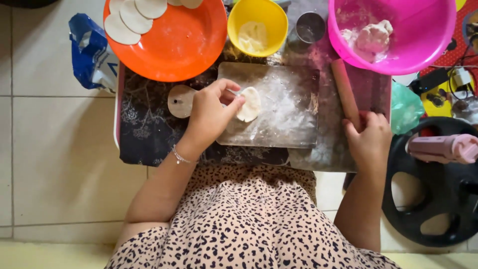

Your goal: Rolling out small pieces of dough into flat circular wrappers using a rolling pin on a wooden board.

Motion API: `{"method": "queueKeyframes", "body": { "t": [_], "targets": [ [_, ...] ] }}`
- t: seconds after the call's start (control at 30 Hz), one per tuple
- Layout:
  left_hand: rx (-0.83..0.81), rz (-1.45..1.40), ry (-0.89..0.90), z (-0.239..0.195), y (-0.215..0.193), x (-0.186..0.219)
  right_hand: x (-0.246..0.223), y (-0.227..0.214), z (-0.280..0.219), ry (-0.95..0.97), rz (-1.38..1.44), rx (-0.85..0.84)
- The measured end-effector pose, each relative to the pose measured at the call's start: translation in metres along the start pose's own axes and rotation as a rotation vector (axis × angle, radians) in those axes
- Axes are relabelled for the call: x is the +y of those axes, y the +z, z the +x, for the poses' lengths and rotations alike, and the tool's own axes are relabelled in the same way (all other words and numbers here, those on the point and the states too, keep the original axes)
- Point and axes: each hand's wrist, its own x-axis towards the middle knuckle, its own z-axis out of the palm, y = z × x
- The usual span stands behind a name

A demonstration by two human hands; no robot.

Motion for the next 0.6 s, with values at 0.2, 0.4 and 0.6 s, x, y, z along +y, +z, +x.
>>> {"method": "queueKeyframes", "body": {
  "t": [0.2,0.4,0.6],
  "targets": [
    [-0.003,0.031,0.093,-0.005,0.002,0.0,-0.013,-0.038,-0.017,-0.016,0.122,0.07],
    [-0.067,0.073,0.058,-0.001,0.001,0.002,-0.065,-0.04,-0.003,-0.219,0.417,0.066],
    [0.291,0.38,0.341,-0.013,-0.017,-0.03,-0.094,0.026,0.03,-0.6,0.508,0.008]
  ]
}}
